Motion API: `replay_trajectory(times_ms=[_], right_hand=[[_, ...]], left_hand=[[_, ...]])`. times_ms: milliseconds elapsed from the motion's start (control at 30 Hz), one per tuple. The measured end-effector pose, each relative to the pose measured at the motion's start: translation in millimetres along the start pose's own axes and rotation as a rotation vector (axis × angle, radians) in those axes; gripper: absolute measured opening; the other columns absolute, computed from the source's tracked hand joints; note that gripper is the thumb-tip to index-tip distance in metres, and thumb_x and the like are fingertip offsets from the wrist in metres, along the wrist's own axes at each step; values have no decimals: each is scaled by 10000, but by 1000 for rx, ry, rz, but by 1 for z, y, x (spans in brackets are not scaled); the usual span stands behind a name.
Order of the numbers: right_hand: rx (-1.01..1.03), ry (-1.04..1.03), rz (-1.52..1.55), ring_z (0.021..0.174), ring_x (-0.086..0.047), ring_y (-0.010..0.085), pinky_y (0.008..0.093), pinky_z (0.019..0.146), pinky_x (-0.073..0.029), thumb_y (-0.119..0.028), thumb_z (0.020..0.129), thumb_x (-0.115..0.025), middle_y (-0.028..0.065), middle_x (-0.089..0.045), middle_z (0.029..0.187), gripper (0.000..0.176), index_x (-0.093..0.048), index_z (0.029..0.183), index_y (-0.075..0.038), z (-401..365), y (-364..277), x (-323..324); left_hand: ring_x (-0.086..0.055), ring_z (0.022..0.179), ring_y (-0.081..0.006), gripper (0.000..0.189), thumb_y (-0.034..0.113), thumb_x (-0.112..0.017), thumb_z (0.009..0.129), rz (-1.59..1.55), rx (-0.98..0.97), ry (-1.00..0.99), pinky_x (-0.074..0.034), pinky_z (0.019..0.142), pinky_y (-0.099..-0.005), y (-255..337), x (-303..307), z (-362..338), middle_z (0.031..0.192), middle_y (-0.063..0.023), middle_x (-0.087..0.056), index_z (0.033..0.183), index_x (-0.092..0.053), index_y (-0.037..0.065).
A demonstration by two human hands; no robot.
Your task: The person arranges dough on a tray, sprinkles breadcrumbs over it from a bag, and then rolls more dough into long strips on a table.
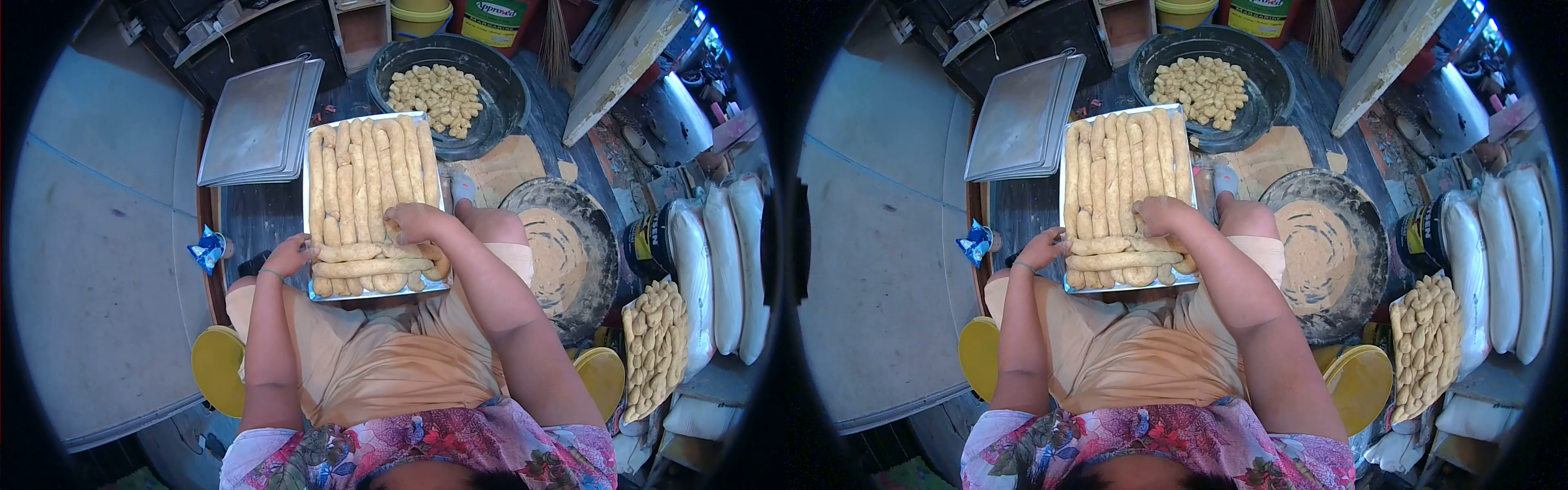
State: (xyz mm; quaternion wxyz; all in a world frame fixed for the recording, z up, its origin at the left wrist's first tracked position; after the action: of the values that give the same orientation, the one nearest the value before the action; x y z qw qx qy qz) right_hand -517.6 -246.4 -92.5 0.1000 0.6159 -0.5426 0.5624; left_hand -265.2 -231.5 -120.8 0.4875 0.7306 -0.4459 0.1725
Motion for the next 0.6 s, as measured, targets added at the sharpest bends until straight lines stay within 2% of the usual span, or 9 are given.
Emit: replay_trajectory(times_ms=[200,300,333,367,433,500,600], right_hand=[[5,22,-1,1080,-594,351,411,913,-483,-194,716,-718,179,-620,1156,579,-546,1256,-79,-3,-4,5],[69,54,6,1063,-593,363,428,909,-481,-179,712,-696,187,-623,1136,494,-582,1178,-64,2,-4,2],[108,75,-28,1047,-595,367,435,903,-482,-189,709,-693,190,-624,1130,461,-598,1142,-62,9,-2,-2],[160,96,-63,1031,-597,370,441,898,-483,-199,706,-689,192,-625,1125,430,-613,1106,-61,13,-1,-5],[178,183,-63,1096,-549,369,440,942,-452,-265,698,-703,188,-616,1136,506,-616,1158,-73,11,1,-2],[164,189,-68,1157,-501,384,434,988,-418,-301,685,-741,201,-569,1204,576,-599,1192,-67,4,-15,12],[182,272,-47,1197,-472,403,426,1023,-396,-318,657,-789,227,-503,1297,636,-591,1203,-61,-3,-28,27]], left_hand=[[-547,1187,-348,593,322,-666,848,4,-23,17,-440,985,-393,1,2,-1,1275,-242,-555,1306,-508,-19],[-526,1213,-344,646,374,-673,826,-52,-70,-12,-426,1007,-397,-31,-12,20,1323,-239,-518,1326,-502,3],[-497,1244,-342,690,425,-669,811,135,-44,34,-401,1037,-400,-21,-5,12,1369,-234,-476,1343,-495,23],[-457,1281,-343,678,439,-659,816,139,42,60,-373,1062,-398,-10,0,-1,1387,-230,-457,1350,-498,53],[-444,1280,-353,653,448,-653,818,117,-22,40,-365,1066,-404,6,2,-9,1361,-237,-475,1352,-507,102],[-385,1318,-389,724,447,-667,821,125,-13,84,-332,1090,-416,-19,-5,4,1434,-251,-378,1392,-437,65],[-293,1376,-417,720,409,-683,828,61,-48,336,-291,1119,-420,-2,32,-40,1523,-275,-190,1410,-413,83]])
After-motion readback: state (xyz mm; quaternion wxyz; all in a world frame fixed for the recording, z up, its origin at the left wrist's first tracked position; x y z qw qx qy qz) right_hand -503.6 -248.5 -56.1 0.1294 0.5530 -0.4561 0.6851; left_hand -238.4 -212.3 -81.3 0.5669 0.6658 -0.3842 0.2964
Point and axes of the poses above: each hand's wrist, its own z-axis towards the middle knuckle, its own x-axis out of the back of the hand, y = z × x, the point moved 10 cm from there along z, towards the middle knuckle
